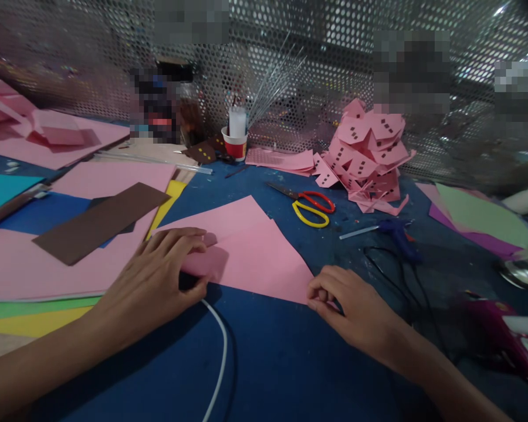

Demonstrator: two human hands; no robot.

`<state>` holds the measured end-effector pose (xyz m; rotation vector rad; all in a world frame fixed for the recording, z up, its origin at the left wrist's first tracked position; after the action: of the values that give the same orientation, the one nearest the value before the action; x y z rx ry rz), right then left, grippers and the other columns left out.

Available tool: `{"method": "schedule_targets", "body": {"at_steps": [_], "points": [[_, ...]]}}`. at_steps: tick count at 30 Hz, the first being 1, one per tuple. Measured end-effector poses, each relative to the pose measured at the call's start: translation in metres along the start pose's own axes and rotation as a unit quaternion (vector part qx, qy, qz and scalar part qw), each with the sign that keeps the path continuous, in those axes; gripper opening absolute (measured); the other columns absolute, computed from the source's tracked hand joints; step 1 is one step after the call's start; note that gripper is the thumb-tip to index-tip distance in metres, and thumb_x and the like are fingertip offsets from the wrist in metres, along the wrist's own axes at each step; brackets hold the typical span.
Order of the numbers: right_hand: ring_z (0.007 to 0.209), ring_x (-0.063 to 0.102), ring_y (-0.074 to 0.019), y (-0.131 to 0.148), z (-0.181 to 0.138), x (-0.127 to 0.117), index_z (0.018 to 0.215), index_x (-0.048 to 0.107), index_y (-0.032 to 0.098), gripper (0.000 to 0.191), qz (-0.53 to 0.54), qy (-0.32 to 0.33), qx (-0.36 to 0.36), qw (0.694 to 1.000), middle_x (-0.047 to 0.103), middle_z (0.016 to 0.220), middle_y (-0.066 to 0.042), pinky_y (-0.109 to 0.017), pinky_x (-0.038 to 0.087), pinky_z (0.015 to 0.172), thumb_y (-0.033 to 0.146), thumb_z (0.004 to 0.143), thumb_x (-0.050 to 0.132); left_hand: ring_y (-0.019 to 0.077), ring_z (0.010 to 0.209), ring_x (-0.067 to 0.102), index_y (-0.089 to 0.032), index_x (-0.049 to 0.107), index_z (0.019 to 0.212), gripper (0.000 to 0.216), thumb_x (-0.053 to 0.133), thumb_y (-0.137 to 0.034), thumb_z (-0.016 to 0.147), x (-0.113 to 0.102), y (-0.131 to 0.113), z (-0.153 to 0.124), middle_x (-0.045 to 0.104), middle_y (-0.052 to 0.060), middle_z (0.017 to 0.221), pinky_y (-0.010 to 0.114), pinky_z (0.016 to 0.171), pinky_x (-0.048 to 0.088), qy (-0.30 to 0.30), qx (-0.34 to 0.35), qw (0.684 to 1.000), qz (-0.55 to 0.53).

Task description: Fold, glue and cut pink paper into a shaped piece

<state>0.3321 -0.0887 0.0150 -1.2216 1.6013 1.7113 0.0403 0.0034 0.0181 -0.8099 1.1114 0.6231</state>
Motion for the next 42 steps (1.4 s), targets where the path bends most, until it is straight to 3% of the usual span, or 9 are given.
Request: {"method": "schedule_targets", "body": {"at_steps": [26, 42], "points": [[0.085, 0.058, -0.0166, -0.002, -0.001, 0.001, 0.094, 0.062, 0.025, 0.012, -0.002, 0.007, 0.007, 1.0, 0.063, 0.092, 0.001, -0.033, 0.037, 0.079, 0.013, 0.092, 0.062, 0.0321, 0.13, 0.048, -0.028, 0.049, 0.123, 0.045, 0.057, -0.038, 0.081, -0.002, 0.015, -0.005, 0.057, 0.006, 0.136, 0.055, 0.108, 0.041, 0.02, -0.044, 0.999, 0.014], [0.084, 0.057, -0.016, -0.001, 0.0, 0.001, 0.093, 0.063, 0.024, 0.013, -0.007, 0.01, 0.008, 1.0, 0.063, 0.091, 0.002, -0.033, 0.038, 0.079, 0.012, 0.092, 0.062, 0.0369, 0.126, 0.053, -0.03, 0.05, 0.12, 0.046, 0.059, -0.037, 0.076, -0.002, 0.033, -0.008, 0.061, 0.007, 0.132, 0.059, 0.106, 0.043, 0.009, -0.05, 0.998, 0.021]]}}
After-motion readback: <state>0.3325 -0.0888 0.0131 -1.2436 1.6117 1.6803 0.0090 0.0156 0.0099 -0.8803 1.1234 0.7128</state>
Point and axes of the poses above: each hand's wrist, its own z-axis towards the middle knuckle, its own x-axis out of the palm, y = z × x, the point moved 5 cm from there along z, towards the middle knuckle
